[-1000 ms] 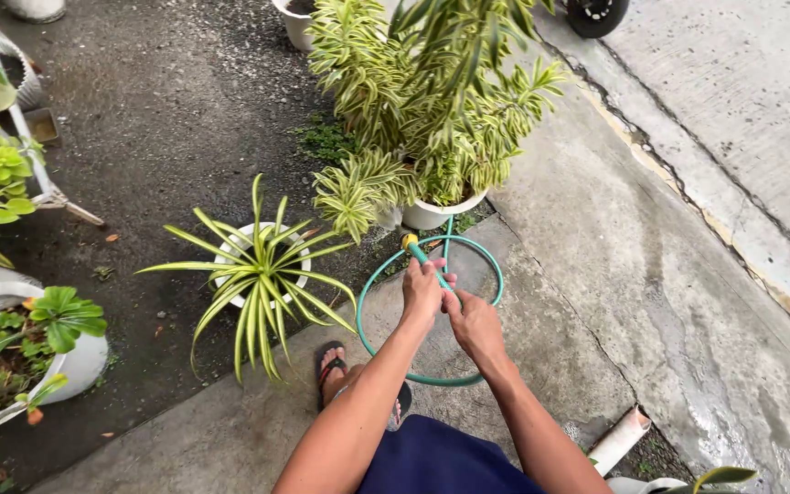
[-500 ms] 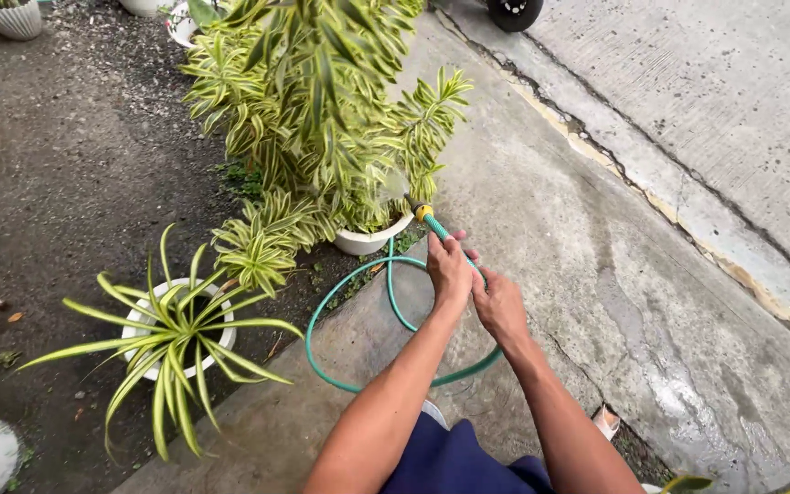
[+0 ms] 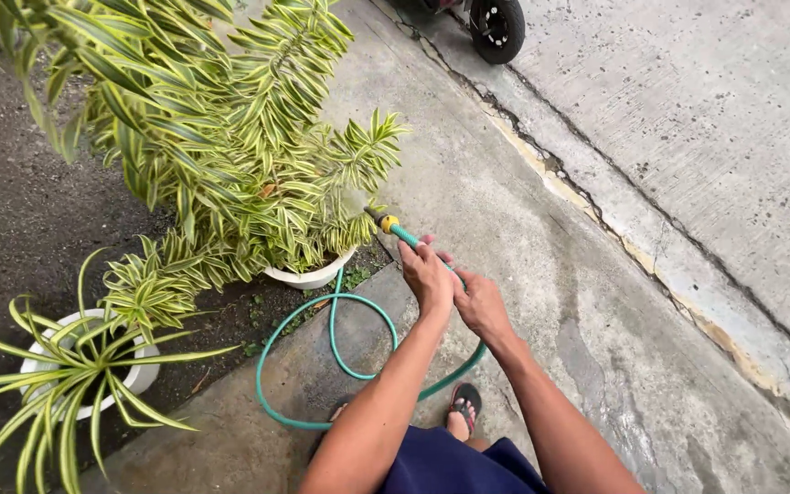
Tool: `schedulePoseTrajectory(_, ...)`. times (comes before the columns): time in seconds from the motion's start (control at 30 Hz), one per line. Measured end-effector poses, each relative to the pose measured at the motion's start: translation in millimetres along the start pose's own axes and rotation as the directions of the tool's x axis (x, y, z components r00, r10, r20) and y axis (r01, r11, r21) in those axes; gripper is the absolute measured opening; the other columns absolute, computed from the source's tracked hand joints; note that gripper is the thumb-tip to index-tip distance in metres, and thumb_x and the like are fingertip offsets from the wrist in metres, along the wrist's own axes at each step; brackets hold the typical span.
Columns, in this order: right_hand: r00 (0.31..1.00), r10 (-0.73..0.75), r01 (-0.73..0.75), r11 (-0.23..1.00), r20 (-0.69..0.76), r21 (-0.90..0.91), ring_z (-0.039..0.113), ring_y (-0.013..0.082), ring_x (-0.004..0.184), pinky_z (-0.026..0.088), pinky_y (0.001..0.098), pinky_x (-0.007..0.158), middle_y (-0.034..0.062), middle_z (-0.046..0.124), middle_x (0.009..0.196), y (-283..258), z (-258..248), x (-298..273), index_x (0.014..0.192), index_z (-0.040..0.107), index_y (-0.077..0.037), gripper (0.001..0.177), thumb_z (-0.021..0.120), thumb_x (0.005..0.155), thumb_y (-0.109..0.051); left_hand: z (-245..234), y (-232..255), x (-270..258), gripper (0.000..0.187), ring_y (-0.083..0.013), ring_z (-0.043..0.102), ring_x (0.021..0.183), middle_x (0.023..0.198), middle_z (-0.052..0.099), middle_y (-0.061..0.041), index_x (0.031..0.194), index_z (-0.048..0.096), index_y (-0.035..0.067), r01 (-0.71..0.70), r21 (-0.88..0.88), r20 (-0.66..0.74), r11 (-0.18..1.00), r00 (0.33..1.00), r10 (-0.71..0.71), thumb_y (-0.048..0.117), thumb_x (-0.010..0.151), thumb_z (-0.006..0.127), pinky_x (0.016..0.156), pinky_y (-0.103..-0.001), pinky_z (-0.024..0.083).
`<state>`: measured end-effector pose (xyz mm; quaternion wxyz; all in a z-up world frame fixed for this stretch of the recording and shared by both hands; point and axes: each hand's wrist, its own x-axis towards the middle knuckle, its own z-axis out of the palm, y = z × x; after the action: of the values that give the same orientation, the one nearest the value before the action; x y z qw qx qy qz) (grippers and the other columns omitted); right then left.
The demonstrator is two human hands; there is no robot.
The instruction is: Watering several potted plants in an outdoor garden area using a handheld hose nozzle.
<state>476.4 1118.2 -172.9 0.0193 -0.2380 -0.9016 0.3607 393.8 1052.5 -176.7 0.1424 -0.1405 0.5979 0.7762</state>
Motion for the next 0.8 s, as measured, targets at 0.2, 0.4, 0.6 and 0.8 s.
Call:
schedulePoseTrajectory(0.2,0.997,-0.023,0.018,0.998,0.078,0.062,0.07,0.0442,0.078,0.053,0.0505,0.075,0.0281,0.066,0.079,47,-60,48,0.117,0.07,-0.01,0.037,0.056,0.095,-0.036,81,-20,5,0.024,-0.0201,0.065,0.061,0.112,0.069,-0.009,0.12,0.046,0.002,-0.135,-0.066,-0.114,0.989,0.985,0.127,0.016,0.103,0.037,0.059,-0.039,0.053)
schedulePoseTrajectory(0.4,0.981,-0.093,0.094,0.996,0.169,0.001,0.07,0.0449,0.078,0.053,0.0513,0.075,0.0294,0.066,0.079,72,-105,97,0.12,0.07,-0.011,0.037,0.057,0.092,-0.031,143,-20,18,0.026,-0.0201,0.064,0.061,0.114,0.069,-0.009,0.124,0.045,0.003,-0.114,-0.083,-0.188,0.99,0.977,0.097,0.016,0.102,0.037,0.058,-0.04,0.052)
schedulePoseTrajectory(0.6,0.949,-0.282,0.267,0.957,0.143,0.111,0.069,0.0444,0.083,0.054,0.0509,0.075,0.0269,0.068,0.084,114,-102,185,0.116,0.07,-0.007,0.035,0.057,0.093,-0.03,189,-29,78,0.028,-0.0199,0.064,0.062,0.113,0.068,-0.01,0.126,0.046,0.003,-0.183,-0.076,-0.245,0.98,0.956,0.16,0.015,0.103,0.037,0.057,-0.04,0.053)
schedulePoseTrajectory(0.8,0.913,-0.361,0.354,0.932,0.19,0.075,0.069,0.0445,0.081,0.054,0.0506,0.073,0.0257,0.068,0.083,106,-127,280,0.112,0.071,-0.006,0.033,0.058,0.094,-0.031,240,-12,144,0.029,-0.0198,0.064,0.063,0.114,0.069,-0.011,0.128,0.047,0.001,-0.2,-0.169,-0.336,0.965,0.932,0.134,0.016,0.105,0.037,0.059,-0.039,0.053)
